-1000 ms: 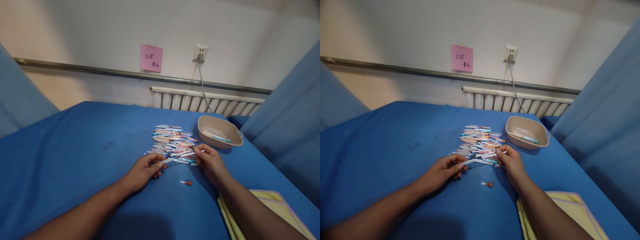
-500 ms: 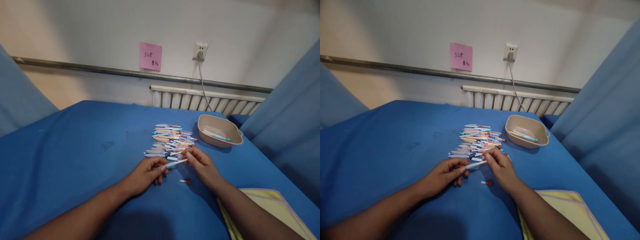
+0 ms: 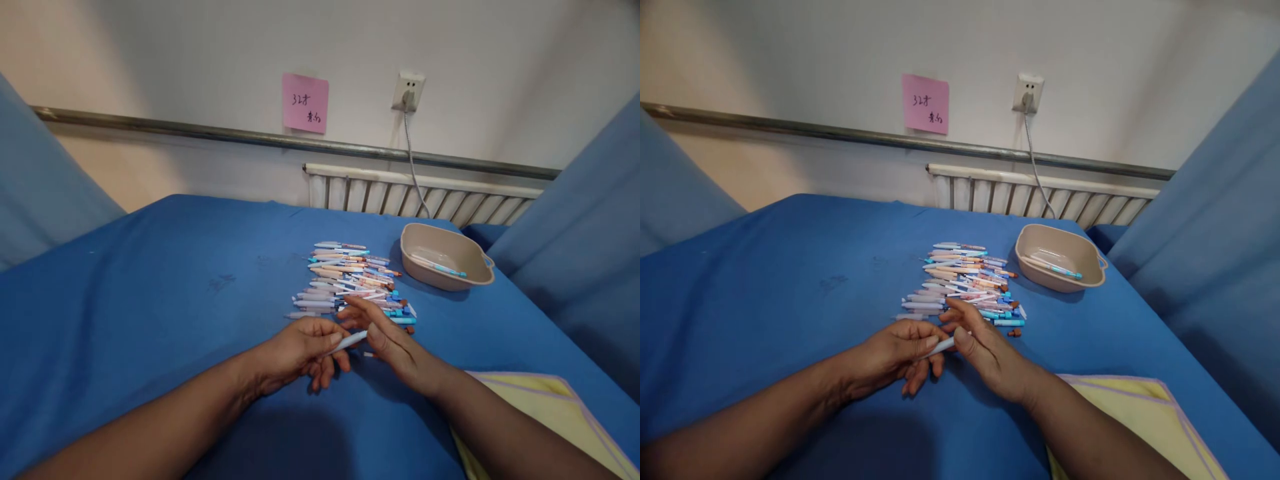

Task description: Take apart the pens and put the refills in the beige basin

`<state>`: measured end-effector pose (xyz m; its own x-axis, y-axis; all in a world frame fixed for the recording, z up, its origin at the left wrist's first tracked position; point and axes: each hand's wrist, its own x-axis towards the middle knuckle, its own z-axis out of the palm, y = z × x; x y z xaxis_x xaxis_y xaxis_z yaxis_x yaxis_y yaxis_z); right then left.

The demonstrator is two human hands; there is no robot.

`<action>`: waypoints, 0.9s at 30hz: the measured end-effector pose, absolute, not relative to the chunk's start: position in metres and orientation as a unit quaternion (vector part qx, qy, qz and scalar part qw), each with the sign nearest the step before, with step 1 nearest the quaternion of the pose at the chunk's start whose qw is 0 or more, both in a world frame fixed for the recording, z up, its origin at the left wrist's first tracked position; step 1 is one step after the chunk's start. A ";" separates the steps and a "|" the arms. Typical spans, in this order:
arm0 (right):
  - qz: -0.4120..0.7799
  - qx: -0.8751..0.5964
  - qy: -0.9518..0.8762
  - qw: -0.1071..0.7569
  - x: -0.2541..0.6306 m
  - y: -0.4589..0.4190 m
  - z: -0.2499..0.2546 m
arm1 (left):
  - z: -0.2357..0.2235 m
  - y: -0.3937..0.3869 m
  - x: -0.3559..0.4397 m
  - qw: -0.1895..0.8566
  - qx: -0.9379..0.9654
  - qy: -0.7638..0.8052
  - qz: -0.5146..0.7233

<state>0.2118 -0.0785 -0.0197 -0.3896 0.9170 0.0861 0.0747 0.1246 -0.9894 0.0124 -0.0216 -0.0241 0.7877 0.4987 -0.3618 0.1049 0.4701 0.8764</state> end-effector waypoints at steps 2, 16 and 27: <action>0.552 -0.380 -0.624 0.401 0.211 -0.077 -0.022 | -0.023 -0.022 0.012 0.817 0.482 0.298 0.106; 0.590 -0.383 -0.571 0.422 0.211 -0.066 -0.045 | -0.024 -0.022 0.015 0.855 0.445 0.253 0.080; 0.587 -0.371 -0.587 0.416 0.212 -0.068 -0.040 | -0.024 -0.023 0.017 0.841 0.473 0.250 0.081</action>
